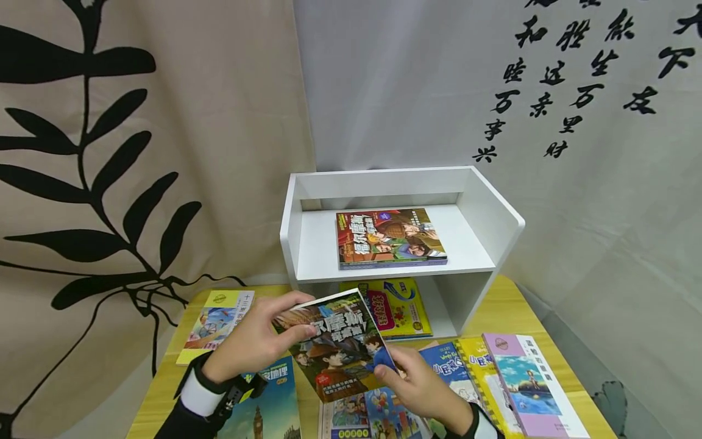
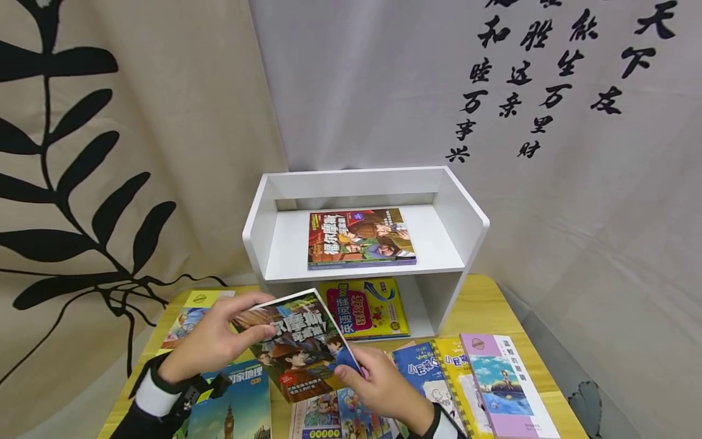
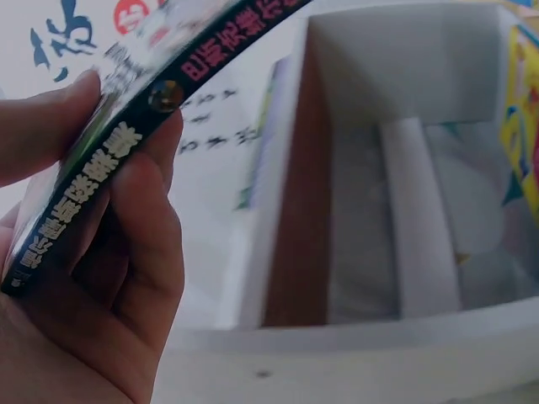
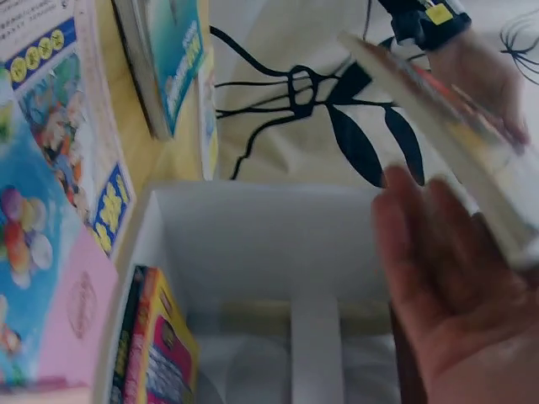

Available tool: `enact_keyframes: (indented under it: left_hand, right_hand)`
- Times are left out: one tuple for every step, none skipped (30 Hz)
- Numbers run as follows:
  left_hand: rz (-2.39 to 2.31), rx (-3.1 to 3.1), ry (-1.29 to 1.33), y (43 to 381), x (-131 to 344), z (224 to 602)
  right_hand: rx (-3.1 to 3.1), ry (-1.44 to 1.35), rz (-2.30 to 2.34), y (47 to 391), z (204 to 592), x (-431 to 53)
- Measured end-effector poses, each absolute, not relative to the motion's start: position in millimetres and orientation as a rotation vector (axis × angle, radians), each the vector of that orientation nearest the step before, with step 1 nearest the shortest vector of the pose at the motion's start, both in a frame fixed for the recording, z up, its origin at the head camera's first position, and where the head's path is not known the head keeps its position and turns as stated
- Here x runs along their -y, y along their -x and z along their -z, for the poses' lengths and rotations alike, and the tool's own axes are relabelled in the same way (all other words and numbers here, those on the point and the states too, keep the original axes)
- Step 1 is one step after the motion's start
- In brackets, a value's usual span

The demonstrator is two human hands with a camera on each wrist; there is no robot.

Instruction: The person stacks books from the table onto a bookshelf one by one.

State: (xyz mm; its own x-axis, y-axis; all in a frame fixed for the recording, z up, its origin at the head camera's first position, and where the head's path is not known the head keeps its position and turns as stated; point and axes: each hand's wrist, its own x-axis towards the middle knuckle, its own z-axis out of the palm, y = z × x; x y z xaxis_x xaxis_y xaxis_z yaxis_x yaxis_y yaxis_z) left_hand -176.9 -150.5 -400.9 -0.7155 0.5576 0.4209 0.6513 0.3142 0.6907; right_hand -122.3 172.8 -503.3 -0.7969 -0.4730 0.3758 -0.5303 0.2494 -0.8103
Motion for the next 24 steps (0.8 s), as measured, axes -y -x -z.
enact_keyframes:
  left_hand:
    - [1.386,2.459,1.137,177,148,405]
    - [1.403,2.456,1.136,177,145,408]
    - [1.416,2.455,1.129,177,143,411]
    - [1.425,2.455,1.121,177,141,414]
    - [1.428,2.459,1.109,176,139,416]
    - [1.426,2.469,1.087,176,137,418]
    - [1.432,2.476,1.072,175,136,419]
    - [1.433,2.483,1.060,175,136,420]
    - [1.434,2.491,1.044,174,135,421]
    - [1.436,2.494,1.038,174,134,422]
    - [1.439,2.497,1.031,173,133,422]
    - [1.441,2.496,1.033,173,133,423]
    - [1.445,2.494,1.039,172,132,423]
    - [1.437,2.492,1.046,172,131,423]
    - [1.438,2.493,1.052,171,131,423]
    - [1.440,2.491,1.064,170,130,423]
    - [1.449,2.492,1.071,169,129,423]
    - [1.458,2.491,1.085,168,128,423]
    - [1.471,2.492,1.093,167,127,422]
    - [1.483,2.491,1.103,166,126,422]
    - [1.489,2.488,1.112,164,125,421]
    - [1.491,2.488,1.111,163,124,420]
    - [1.465,2.490,1.107,162,123,420]
    - [1.433,2.495,1.102,161,122,419]
  right_hand:
    - [2.417,-0.990,-1.620,122,504,-172]
    - [2.402,-0.981,-1.624,122,505,-171]
    - [2.384,-0.968,-1.640,122,505,-171]
    - [2.372,-0.942,-1.642,122,506,-172]
    - [2.365,-0.919,-1.645,123,505,-174]
    - [2.362,-0.897,-1.647,124,505,-176]
    - [2.363,-0.881,-1.642,124,504,-178]
    - [2.363,-0.872,-1.637,126,503,-180]
    - [2.359,-0.877,-1.640,127,502,-182]
    - [2.353,-0.891,-1.638,128,500,-184]
    - [2.351,-0.898,-1.641,129,499,-186]
    - [2.349,-0.907,-1.637,130,497,-187]
    - [2.343,-0.923,-1.630,131,495,-189]
    - [2.333,-0.940,-1.625,131,493,-191]
    - [2.325,-0.943,-1.648,132,491,-193]
    - [2.314,-0.943,-1.674,132,488,-196]
    - [2.303,-0.937,-1.705,131,485,-198]
    - [2.290,-0.928,-1.727,131,482,-201]
    - [2.277,-0.919,-1.747,131,479,-203]
    - [2.263,-0.911,-1.770,132,477,-205]
    - [2.256,-0.898,-1.794,132,474,-208]
    - [2.250,-0.897,-1.787,132,472,-210]
    - [2.248,-0.896,-1.772,133,470,-212]
    - [2.243,-0.903,-1.759,134,468,-214]
